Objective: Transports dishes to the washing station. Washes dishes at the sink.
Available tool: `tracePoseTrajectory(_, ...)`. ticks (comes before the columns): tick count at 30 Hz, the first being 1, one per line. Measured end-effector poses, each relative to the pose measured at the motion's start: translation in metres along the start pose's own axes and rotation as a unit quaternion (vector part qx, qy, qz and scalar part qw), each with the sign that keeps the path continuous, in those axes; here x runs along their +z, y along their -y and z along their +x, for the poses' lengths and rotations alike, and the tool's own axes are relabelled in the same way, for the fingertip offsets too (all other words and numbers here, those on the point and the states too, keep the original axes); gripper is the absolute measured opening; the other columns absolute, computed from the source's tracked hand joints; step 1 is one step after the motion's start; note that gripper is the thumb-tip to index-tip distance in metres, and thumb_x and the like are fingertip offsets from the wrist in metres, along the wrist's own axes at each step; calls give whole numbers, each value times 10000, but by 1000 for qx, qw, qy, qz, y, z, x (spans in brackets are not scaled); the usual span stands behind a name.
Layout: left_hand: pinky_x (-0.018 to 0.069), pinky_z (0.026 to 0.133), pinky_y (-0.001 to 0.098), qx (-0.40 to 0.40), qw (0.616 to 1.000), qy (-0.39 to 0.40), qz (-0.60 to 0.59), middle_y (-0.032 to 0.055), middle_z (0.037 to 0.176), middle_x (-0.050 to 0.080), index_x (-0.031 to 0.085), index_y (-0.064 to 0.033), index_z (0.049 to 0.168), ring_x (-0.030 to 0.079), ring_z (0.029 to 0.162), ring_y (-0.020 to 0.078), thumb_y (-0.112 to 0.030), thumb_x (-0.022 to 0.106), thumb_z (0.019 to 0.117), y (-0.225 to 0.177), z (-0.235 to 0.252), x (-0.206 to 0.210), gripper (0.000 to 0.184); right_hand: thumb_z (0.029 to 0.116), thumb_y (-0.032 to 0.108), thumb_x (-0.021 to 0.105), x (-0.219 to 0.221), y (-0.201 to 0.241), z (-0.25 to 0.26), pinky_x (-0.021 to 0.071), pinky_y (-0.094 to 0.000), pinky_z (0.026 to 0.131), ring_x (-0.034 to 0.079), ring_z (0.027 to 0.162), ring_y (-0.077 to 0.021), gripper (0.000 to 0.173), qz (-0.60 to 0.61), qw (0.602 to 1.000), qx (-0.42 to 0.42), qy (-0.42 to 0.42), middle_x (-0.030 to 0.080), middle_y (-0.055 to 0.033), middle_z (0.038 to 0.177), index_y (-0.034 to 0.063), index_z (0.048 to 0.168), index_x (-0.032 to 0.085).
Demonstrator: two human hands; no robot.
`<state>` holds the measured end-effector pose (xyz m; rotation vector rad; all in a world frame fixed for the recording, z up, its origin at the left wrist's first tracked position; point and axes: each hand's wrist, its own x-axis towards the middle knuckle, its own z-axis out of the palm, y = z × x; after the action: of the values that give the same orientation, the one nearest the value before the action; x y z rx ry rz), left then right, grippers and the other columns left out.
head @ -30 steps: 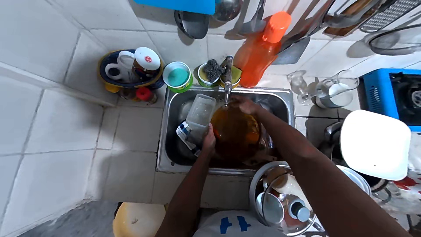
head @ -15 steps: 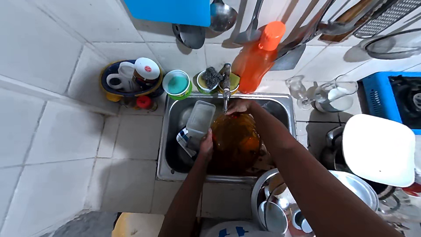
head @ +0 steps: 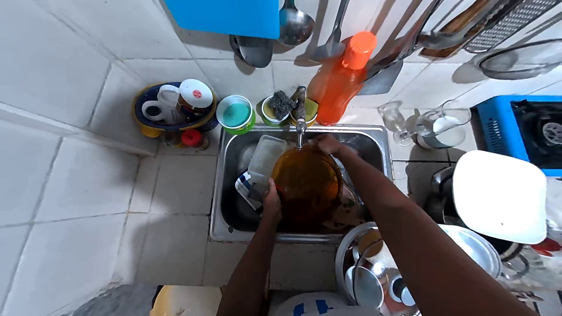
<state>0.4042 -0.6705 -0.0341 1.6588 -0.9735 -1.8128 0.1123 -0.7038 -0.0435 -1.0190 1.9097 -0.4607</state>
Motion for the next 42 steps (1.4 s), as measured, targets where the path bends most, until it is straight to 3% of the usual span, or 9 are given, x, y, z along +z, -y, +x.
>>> tracePoseTrajectory(7,560,950,501,-9,991,4,-135,187,1277,652,547,-37,1396,655,1143,261,-552,229,1100,4,5,-3,674,1093,484,404,19,-1,-45,358,-537,1209,499,1423,-274,538,83,994,-70,-3,545,-133,1514,154,1498,535)
tracePoseTrajectory(12,590,808,472,-16,974,-3,-226,140,1058,681,578,-70,1301,684,946,234,-580,216,1088,-8,7,-1,660,1095,417,441,17,-48,-69,545,-384,698,606,756,-183,446,245,959,125,-67,633,-111,938,32,1249,608)
tracePoseTrajectory(14,598,707,430,-12,970,1,-244,105,892,668,592,-76,1171,680,800,206,-579,205,1086,-11,8,1,641,1093,428,434,19,-56,-70,544,-366,662,604,724,-171,458,288,945,142,-58,629,-104,905,21,1213,608)
tracePoseTrajectory(18,606,718,390,21,965,31,-261,70,873,675,591,-94,1171,687,805,168,-556,170,1094,-7,9,0,629,1079,532,406,15,-50,-55,555,-547,855,673,982,-347,625,233,947,215,-55,663,-241,1140,-23,1299,590)
tracePoseTrajectory(24,500,470,309,-37,980,5,-193,22,576,469,518,-88,888,492,462,136,-530,253,1100,-26,8,6,557,1047,587,445,5,-43,-62,588,-454,804,687,903,-255,644,335,920,202,-20,685,-161,1059,8,1284,599)
tracePoseTrajectory(31,546,598,346,-64,994,6,-83,68,711,566,603,-33,1024,582,609,172,-525,359,1089,-5,1,30,553,1042,586,462,-14,-69,-85,534,-554,982,661,1139,-335,670,264,936,224,-64,661,-217,1261,25,1391,568)
tracePoseTrajectory(36,570,699,415,-116,989,11,-86,127,843,629,632,-6,1138,630,732,225,-570,368,1072,5,-24,64,626,1032,572,495,-46,-90,-117,560,-307,630,633,675,-125,549,354,911,185,-107,670,-42,858,63,1177,641)
tracePoseTrajectory(39,534,575,356,-114,988,20,-100,80,704,555,612,-14,1027,561,580,184,-560,334,1082,4,-33,87,615,1085,467,423,-78,-72,-148,488,-207,473,559,528,-39,365,394,903,143,-96,622,38,715,149,1058,602)
tracePoseTrajectory(42,546,711,390,-103,991,49,-68,139,946,616,601,-28,1235,609,793,224,-543,285,1096,3,-36,110,620,1115,351,369,-109,-53,-177,467,-167,449,520,502,-1,285,420,903,58,-75,567,76,675,189,1110,603)
